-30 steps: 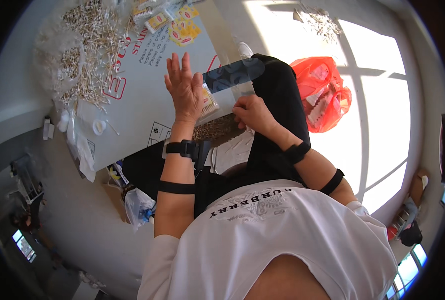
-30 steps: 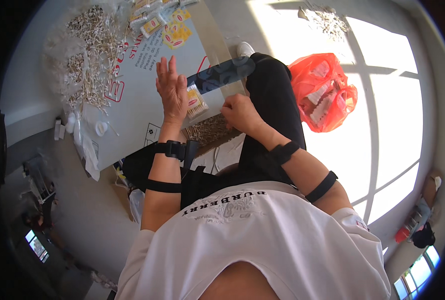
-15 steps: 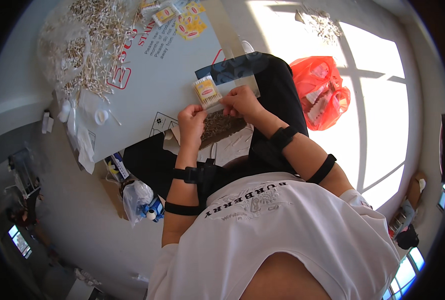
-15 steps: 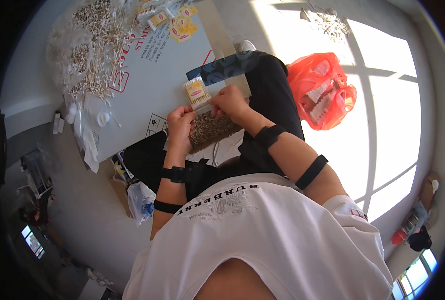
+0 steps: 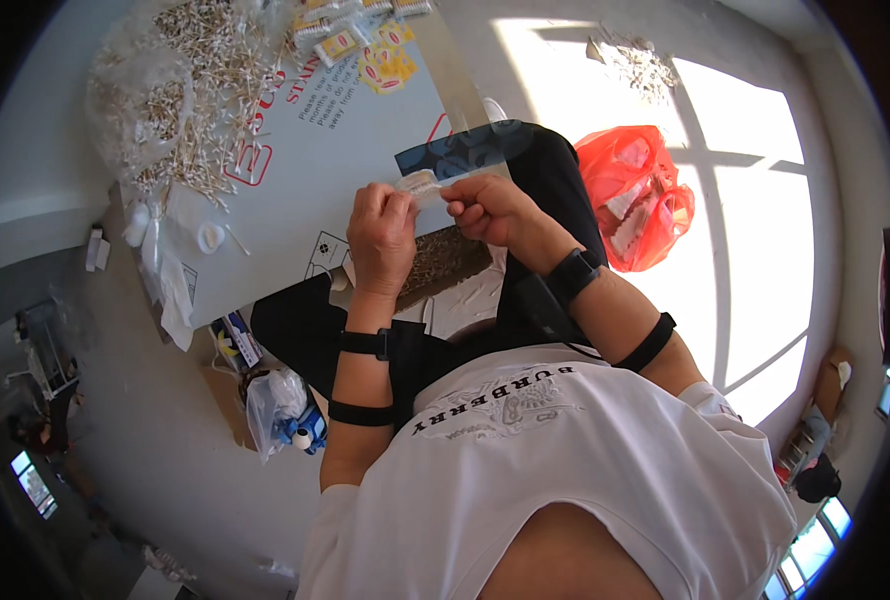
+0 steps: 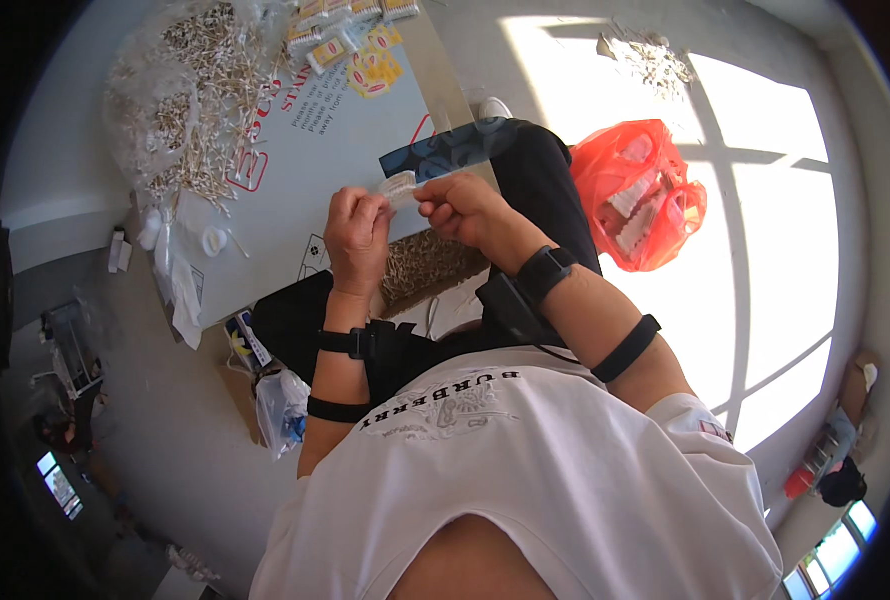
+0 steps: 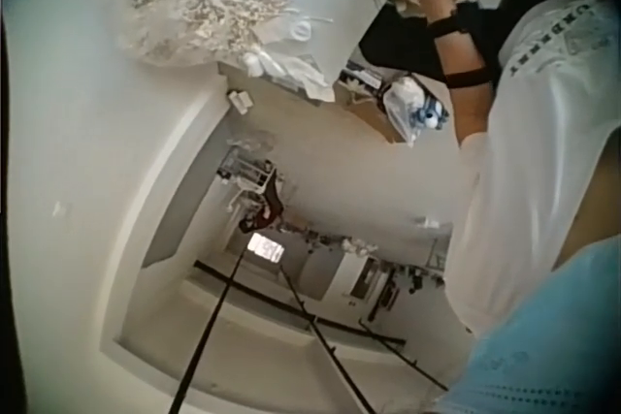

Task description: Pack several cotton swabs into small plastic bags for retail or distribution.

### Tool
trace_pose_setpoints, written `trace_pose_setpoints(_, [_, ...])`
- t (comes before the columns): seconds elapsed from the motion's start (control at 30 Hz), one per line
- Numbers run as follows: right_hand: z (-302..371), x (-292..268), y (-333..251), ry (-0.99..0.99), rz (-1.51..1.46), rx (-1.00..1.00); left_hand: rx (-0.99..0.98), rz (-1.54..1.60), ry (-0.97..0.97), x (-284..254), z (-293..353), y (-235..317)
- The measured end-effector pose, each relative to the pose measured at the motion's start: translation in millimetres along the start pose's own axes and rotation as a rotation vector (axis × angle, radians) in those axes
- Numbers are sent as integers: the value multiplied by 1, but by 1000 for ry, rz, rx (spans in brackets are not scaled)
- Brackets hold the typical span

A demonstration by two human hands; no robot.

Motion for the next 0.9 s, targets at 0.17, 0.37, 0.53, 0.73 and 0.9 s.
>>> trace_pose_setpoints(0.17, [20, 17, -12, -14, 477, -429, 4, 40, -20, -1, -17, -9])
trace_pose_setpoints(0.37, [37, 48, -21, -211, 1514, -1521, -47, 108, -165, 3, -31, -13])
trace_pose_setpoints(0.53, [21, 47, -25, -246, 1505, -1547, 0, 109, -94, 8, -35, -11])
trace_pose_setpoints(0.73, [13, 52, -22, -216, 1606, -1606, 189, -79, -4, 16, -44, -5])
trace_pose_setpoints(0.9, [8, 49, -28, -200, 1620, -1579, 162, -65, -3, 17, -44, -18])
Point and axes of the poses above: each hand's wrist, its own z-axis away from the middle knuckle, its own x-axis out of the palm, y = z × x, the point moved 3 cm from there along -z, towards the middle knuckle, and after that the axes turned 12 degrees about -z, right-handed, at the moved point
